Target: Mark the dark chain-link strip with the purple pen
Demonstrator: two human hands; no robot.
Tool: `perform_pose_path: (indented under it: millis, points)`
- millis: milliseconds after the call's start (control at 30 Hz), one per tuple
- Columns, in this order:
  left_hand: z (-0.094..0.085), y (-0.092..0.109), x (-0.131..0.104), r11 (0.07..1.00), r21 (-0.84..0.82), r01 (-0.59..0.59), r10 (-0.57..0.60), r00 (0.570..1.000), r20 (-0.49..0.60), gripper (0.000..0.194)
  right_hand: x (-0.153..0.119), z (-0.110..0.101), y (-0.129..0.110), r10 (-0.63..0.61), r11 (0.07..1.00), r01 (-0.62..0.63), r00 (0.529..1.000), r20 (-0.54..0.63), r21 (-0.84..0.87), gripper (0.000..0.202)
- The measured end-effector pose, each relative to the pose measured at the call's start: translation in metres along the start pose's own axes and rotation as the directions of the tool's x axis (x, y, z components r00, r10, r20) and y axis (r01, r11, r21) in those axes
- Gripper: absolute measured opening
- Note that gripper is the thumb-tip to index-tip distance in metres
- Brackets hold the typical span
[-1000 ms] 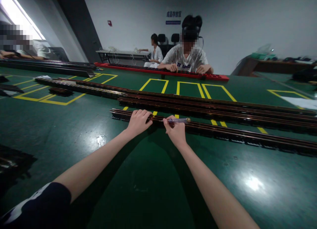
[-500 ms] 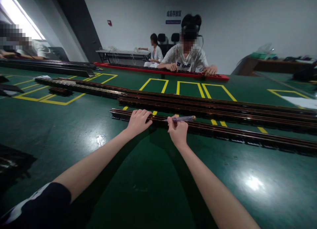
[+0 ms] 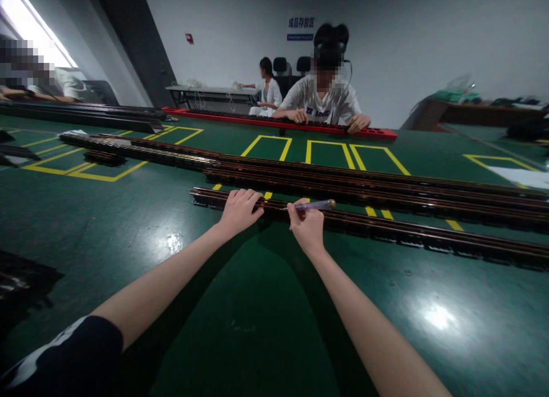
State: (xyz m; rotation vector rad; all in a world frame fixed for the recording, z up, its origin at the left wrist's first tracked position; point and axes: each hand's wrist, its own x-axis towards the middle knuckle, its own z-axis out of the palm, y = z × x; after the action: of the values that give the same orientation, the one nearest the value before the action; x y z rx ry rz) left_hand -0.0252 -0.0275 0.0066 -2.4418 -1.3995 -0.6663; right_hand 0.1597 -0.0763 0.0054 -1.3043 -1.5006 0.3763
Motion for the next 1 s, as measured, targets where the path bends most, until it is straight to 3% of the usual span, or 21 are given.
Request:
perform_pose_path:
  millis: [500,1000]
  points:
    - [-0.001,0.0034,-0.0009,0.999,0.009,-0.044,0.044,0.999,0.006,0.032,0.001,0.0018,-0.0034,-0.001,0.999,-0.001,0.999,0.054,0.036,0.029]
    - [-0.0027,0.007,-0.0007,0.999,-0.006,-0.044,0.044,0.999,0.022,0.035,0.0008,-0.0018,-0.0093,-0.043,0.998,0.041,0.999,-0.033,-0.057,0.032]
